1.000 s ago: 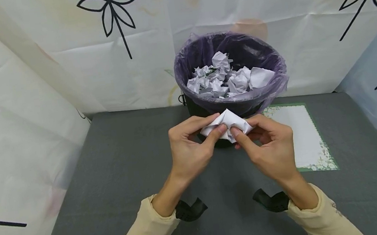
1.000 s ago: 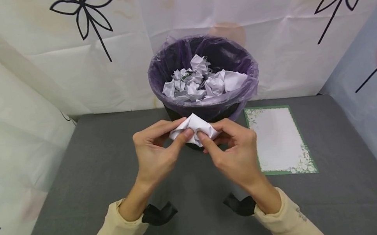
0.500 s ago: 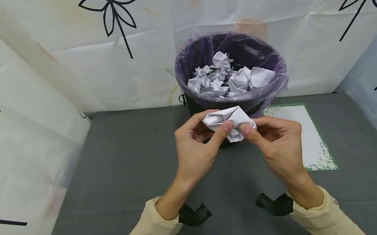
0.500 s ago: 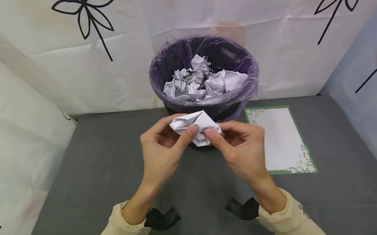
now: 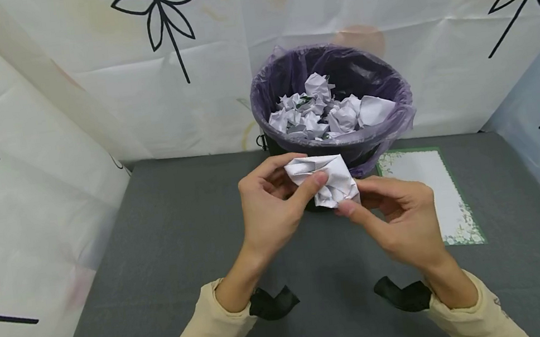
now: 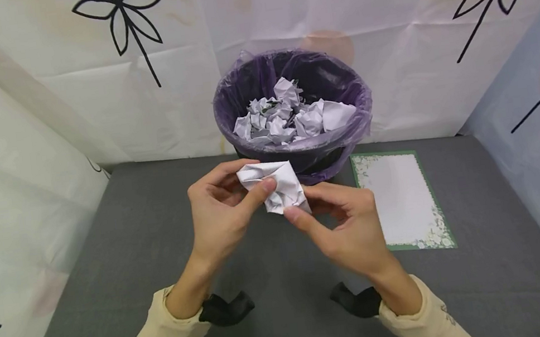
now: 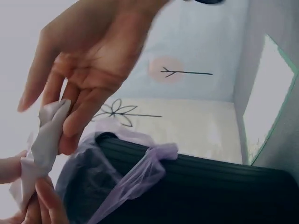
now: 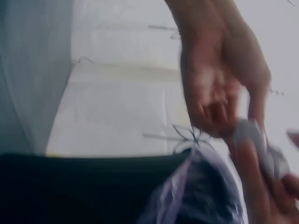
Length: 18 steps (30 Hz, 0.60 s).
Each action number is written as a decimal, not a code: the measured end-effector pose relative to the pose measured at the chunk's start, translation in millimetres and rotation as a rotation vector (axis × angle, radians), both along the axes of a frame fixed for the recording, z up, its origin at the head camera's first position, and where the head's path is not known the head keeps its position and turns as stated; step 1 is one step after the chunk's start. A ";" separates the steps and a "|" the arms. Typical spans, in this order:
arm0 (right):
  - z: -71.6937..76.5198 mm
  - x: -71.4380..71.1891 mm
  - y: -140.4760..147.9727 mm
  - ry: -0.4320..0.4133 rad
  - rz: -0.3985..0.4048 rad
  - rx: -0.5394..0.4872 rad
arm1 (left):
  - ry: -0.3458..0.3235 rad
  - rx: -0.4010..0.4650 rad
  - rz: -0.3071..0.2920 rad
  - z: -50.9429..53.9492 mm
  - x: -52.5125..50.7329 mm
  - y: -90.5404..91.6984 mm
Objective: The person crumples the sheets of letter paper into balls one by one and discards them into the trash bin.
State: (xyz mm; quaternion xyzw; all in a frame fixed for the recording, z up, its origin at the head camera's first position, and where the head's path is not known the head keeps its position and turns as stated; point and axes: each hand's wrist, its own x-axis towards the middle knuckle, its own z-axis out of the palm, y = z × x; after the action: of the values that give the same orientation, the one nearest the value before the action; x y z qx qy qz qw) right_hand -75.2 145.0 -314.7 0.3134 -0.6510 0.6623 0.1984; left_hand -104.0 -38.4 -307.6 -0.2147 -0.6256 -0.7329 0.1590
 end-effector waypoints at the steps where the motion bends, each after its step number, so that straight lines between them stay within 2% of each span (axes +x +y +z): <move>1: 0.5 -0.5 4.3 0.009 0.073 0.022 | -0.053 0.025 -0.034 2.4 -0.7 -2.8; 4: 1.6 -3.0 15.9 0.045 0.242 0.096 | -0.198 0.103 -0.143 8.0 -1.9 -9.1; 5: 1.9 -4.0 18.7 0.063 0.274 0.117 | -0.231 0.112 -0.175 9.7 -1.8 -10.5; 7: 2.2 -5.9 22.6 0.113 0.288 0.155 | -0.274 0.108 -0.229 12.0 -1.2 -12.8; 9: 2.8 -7.4 23.5 0.173 0.250 0.178 | -0.289 0.086 -0.273 13.1 -0.7 -13.9; 11: 3.4 -9.3 21.5 0.246 0.175 0.174 | -0.284 0.069 -0.298 14.4 0.2 -14.7; 15: 6.0 -11.7 13.7 0.361 0.010 0.150 | -0.272 0.082 -0.331 14.8 1.8 -15.4; 18: 7.3 -12.2 9.0 0.420 -0.060 0.172 | -0.253 0.102 -0.359 14.4 2.9 -14.2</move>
State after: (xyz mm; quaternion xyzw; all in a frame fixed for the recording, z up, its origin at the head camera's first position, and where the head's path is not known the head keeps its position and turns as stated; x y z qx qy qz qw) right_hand -87.5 154.0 -307.4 0.4406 -0.6585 0.5184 0.3218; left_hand -101.1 -52.7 -293.2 -0.2207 -0.5546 -0.8011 -0.0431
